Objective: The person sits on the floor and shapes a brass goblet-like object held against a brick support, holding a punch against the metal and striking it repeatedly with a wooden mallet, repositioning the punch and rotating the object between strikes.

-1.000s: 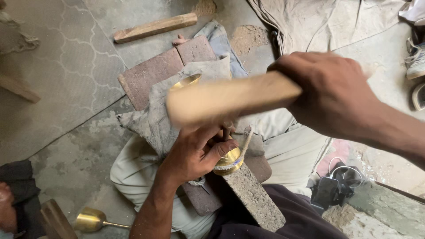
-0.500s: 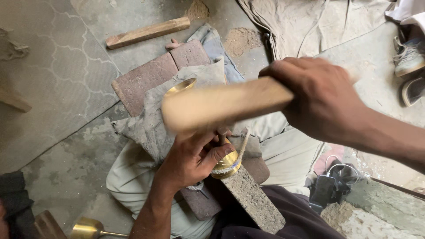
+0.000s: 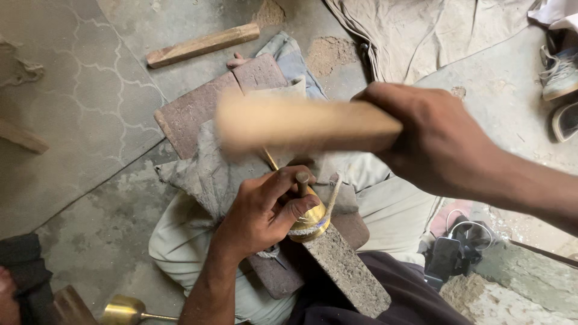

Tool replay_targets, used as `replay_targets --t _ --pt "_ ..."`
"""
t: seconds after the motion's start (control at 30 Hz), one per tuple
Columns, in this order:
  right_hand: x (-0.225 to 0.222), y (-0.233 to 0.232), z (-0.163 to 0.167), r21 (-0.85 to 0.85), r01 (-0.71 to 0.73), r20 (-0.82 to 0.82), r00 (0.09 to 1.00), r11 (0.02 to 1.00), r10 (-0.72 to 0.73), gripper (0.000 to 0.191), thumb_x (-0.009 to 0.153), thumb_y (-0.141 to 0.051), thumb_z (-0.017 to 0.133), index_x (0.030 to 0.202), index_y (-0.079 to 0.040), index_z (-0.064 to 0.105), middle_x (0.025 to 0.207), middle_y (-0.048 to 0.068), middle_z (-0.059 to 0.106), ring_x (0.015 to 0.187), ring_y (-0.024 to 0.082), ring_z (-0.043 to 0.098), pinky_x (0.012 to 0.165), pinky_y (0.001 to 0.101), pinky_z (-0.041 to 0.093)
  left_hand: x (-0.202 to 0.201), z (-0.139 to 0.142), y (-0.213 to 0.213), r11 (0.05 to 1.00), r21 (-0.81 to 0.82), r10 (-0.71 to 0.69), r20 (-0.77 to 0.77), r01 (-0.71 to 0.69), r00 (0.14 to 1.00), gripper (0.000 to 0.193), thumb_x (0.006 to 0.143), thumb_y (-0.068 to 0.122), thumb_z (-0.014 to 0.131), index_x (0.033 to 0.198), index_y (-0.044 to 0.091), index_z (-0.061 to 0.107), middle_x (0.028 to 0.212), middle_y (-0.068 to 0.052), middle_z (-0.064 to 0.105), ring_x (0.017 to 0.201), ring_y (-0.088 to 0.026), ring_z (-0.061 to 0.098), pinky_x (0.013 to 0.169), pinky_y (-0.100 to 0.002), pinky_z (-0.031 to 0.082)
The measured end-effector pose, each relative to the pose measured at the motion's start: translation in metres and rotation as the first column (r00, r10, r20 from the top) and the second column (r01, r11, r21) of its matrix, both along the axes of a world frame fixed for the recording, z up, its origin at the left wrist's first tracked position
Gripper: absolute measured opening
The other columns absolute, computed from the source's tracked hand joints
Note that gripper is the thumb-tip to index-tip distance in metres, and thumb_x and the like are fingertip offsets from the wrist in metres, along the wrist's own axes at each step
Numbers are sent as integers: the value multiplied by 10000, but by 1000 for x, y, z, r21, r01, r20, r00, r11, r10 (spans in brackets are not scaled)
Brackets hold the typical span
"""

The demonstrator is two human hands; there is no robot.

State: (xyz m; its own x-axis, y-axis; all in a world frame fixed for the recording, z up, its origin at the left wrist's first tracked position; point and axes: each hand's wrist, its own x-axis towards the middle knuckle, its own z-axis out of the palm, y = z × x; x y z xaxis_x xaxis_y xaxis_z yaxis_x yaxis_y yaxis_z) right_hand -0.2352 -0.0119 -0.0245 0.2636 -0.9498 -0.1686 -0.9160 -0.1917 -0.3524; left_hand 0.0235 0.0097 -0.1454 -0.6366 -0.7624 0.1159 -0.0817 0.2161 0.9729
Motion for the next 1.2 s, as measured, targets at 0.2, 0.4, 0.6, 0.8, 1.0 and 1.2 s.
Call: replay_targets --t 0.2,0.4,0.6,0.8,1.0,1.2 --pt "0 3 0 -33 -18 -118 993 999 14 298 893 -94 701 1183 -111 634 916 94 736 754 242 682 647 433 581 1 0 0 993 -116 9 -78 -19 997 308 1004 224 739 1274 130 623 1017 -59 733 852 -177 745 711 -316 642" --pt "-2 4 0 71 -9 -258 966 997 28 251 937 -109 679 1184 -125 637 917 82 728 716 230 701 650 389 596 2 -3 3 979 -194 44 -117 -66 992 440 983 227 739 1368 100 568 1018 -64 708 890 -189 712 734 -313 613" --pt "-3 5 -1 32 -22 -175 984 999 27 322 886 -101 705 1205 -94 658 991 112 756 790 266 737 673 411 628 2 -6 5 973 -210 79 -74 -93 994 443 966 215 750 1360 101 582 1038 -77 717 898 -198 702 759 -343 601" --pt "-1 5 2 -31 -29 -111 994 999 25 346 878 -46 651 1223 -63 646 1021 161 750 826 300 735 686 413 639 3 -9 6 997 -76 25 -82 -31 996 371 1001 199 718 1330 89 587 1102 -97 706 954 -199 735 803 -332 640" --pt "-1 6 3 164 161 -195 973 973 -128 334 950 -137 645 1284 -122 643 1044 134 758 847 270 756 731 391 626 2 -9 6 984 -167 49 -89 -64 995 345 1011 197 699 1318 93 581 1089 -96 703 959 -202 740 800 -337 645" --pt "-9 12 3 163 110 -254 965 980 -66 375 913 -151 705 1276 -108 622 976 116 759 772 257 749 713 393 648 1 -5 3 994 -104 35 -39 -39 999 390 979 216 728 1339 115 617 965 -36 716 827 -160 729 708 -320 622"
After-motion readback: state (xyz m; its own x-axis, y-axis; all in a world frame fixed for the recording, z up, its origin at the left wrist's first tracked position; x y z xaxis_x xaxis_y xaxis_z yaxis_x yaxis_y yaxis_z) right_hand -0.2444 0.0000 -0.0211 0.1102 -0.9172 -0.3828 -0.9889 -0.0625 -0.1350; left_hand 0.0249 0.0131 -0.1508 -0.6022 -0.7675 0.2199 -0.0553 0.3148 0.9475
